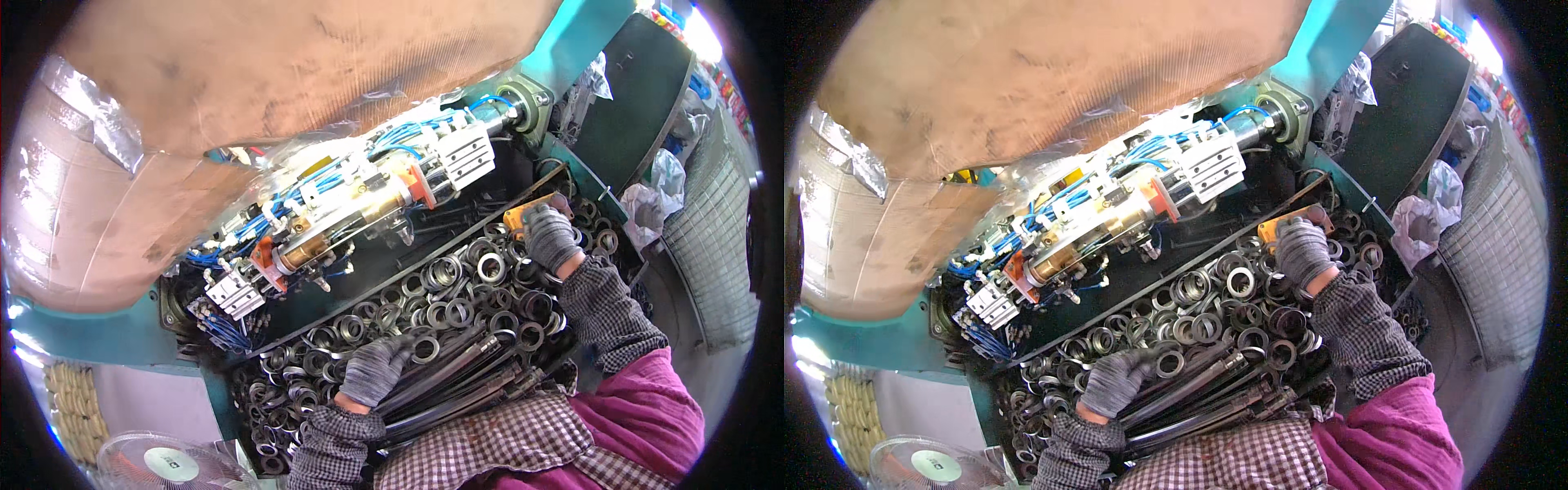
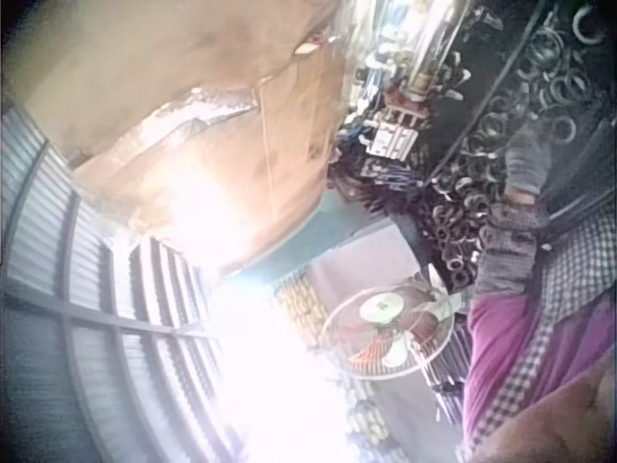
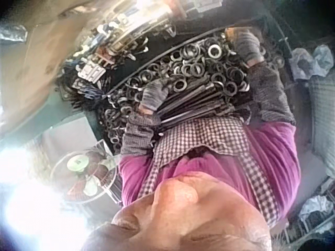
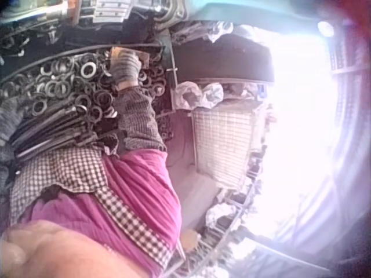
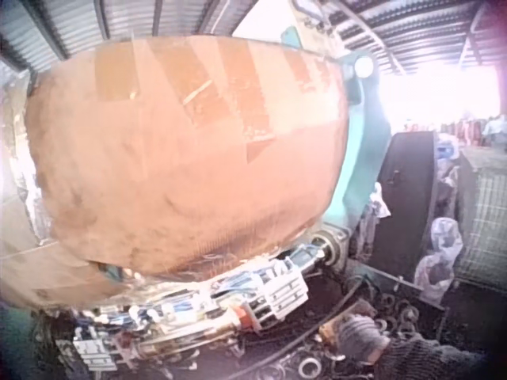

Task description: Manually assembling metal rings and tubes at a manufacturing workstation.

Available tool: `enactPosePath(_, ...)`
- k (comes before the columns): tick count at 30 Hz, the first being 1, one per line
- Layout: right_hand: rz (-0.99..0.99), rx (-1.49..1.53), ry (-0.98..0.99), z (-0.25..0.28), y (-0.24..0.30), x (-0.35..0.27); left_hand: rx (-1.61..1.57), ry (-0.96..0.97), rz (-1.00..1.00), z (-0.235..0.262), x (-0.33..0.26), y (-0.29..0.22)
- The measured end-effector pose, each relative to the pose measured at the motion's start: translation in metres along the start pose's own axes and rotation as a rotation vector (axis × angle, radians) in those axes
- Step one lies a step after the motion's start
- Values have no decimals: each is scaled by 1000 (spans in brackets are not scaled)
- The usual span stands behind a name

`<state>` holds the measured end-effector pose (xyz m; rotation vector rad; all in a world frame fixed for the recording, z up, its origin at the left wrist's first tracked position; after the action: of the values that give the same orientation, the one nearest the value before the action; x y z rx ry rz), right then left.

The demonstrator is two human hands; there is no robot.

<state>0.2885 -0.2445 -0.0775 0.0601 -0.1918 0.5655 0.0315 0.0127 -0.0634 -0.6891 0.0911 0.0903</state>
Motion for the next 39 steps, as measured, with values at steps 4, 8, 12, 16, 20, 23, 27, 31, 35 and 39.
enactPosePath(4,-210,-73,182,-16,-26,-1,-19,-52,-34,8,-3,-12)
enactPosePath(8,-108,-53,65,-6,-25,-4,-85,-159,-16,12,-2,-11)
enactPosePath(12,159,406,44,32,37,-8,-100,-270,7,32,-7,-30)
enactPosePath(16,556,1548,499,82,179,-74,-105,-30,-86,7,-23,-67)
enactPosePath(20,-27,1912,610,35,156,-85,106,-339,-4,38,-79,-31)
enactPosePath(23,46,1692,603,4,154,-95,320,-248,275,39,-97,32)
enactPosePath(27,40,1490,781,-2,155,-111,353,-189,165,16,-63,59)
enactPosePath(31,137,1397,589,4,145,-123,112,-195,23,8,-38,62)
enactPosePath(35,85,1489,536,17,138,-126,135,-164,-13,15,-4,36)
enactPosePath(39,-45,1556,482,29,124,-121,176,13,-46,-10,22,20)
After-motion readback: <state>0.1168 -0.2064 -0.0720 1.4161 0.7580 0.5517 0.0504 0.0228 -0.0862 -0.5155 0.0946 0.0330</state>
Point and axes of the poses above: each hand's wrist, its own x-axis towards the middle knuckle, its own z-axis out of the back of the hand, y = z × x, the point moved 7 cm from there along x, towards the middle knuckle, and after that the axes turned 3 degrees about z, right-handed, at the moved point
